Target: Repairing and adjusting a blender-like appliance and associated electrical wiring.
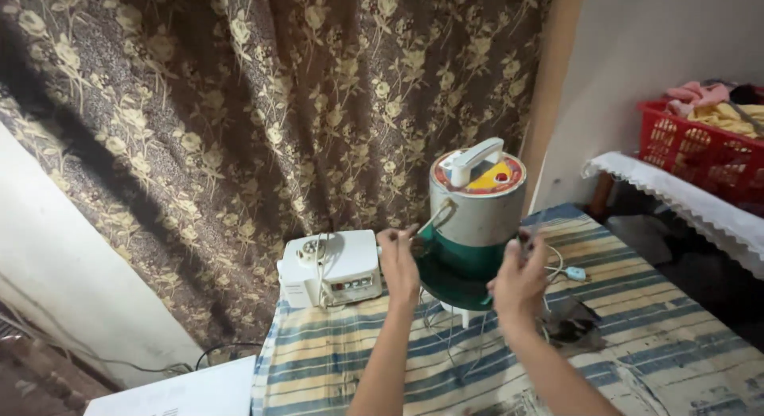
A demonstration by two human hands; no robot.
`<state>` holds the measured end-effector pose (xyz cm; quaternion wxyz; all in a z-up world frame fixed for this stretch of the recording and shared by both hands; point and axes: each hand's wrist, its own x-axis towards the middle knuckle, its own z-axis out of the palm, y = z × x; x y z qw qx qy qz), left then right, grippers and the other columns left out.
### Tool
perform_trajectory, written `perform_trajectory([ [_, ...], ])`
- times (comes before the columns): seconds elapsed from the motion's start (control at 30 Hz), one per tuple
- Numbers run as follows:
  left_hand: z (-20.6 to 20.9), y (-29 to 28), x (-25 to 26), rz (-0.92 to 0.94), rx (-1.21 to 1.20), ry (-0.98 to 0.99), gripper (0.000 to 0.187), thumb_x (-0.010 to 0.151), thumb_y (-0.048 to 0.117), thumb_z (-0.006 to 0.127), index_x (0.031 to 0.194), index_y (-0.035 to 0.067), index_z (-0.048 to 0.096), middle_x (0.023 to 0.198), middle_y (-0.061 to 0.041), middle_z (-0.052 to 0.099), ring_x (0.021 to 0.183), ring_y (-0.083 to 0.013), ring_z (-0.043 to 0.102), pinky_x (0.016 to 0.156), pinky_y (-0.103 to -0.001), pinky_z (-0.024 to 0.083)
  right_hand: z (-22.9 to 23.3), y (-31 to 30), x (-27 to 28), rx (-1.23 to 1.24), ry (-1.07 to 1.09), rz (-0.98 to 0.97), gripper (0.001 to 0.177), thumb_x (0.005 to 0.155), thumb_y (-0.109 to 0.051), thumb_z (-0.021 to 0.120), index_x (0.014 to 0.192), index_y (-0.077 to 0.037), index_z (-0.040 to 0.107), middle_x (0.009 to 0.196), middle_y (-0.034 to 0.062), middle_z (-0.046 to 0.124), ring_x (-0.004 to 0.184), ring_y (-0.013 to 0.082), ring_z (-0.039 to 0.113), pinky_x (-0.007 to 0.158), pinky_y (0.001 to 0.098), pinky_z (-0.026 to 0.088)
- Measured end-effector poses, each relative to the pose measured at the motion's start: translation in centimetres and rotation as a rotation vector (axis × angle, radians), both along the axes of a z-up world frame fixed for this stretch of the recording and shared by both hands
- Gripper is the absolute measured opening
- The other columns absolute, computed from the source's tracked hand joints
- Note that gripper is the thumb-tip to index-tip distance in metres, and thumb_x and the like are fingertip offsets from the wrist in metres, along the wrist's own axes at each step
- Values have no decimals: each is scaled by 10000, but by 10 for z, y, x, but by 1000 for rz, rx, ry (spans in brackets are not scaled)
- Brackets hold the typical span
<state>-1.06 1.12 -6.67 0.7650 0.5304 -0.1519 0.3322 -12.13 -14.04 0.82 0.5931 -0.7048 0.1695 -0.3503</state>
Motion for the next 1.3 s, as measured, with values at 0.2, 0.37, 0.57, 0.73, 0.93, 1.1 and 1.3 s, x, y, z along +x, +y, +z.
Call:
perform_trajectory([
  [0.2,33,-13,-20,81,336,404,226,1046,266,468,1128,57,500,882,-215,720,785,-377,681,730,-461,500,-13,-1,9,28,10,76,493,1044,-331,450,1497,-147,392,704,159,624,428,226,595,435,386,487],
  [0.37,35,-14,-43,136,304,362,236,1048,276,494,1114,50,511,855,-215,699,763,-372,658,711,-453,485,-43,-51,65,7,-14,163,417,1082,-337,408,1450,-149,466,719,124,581,433,202,558,417,363,465],
  [0.57,33,-10,-66,41,332,375,213,1043,257,513,1118,57,515,797,-212,675,685,-331,626,649,-434,456,-22,-88,70,106,98,283,370,1081,-371,431,1373,-169,534,769,71,568,449,134,511,395,316,424],
  [0.73,23,-2,-66,-62,343,308,182,1073,200,568,1116,24,551,791,-266,573,668,-352,524,622,-430,426,-7,-78,53,71,-29,151,265,1059,-305,531,1237,-109,535,953,10,704,473,124,517,394,299,404],
  [0.93,34,1,-89,-220,627,108,178,1010,200,583,1083,40,556,892,-172,753,766,-313,705,702,-385,524,32,-67,36,-85,-332,24,234,1060,-222,629,1168,-35,537,969,80,688,557,126,571,457,304,439],
  [1.1,46,-1,-94,-184,812,-53,165,1016,173,592,1090,25,583,943,-221,714,891,-402,687,742,-475,522,39,-73,48,-445,-421,-103,256,1082,-240,709,1238,-38,701,1040,132,738,869,176,681,779,336,535],
  [1.3,83,-1,-54,-75,429,557,244,1049,286,450,1179,86,503,1038,-191,739,901,-333,749,792,-455,563,113,-74,63,-834,-505,-90,479,979,-367,809,1294,-22,703,1132,174,745,1030,241,717,809,350,555],
])
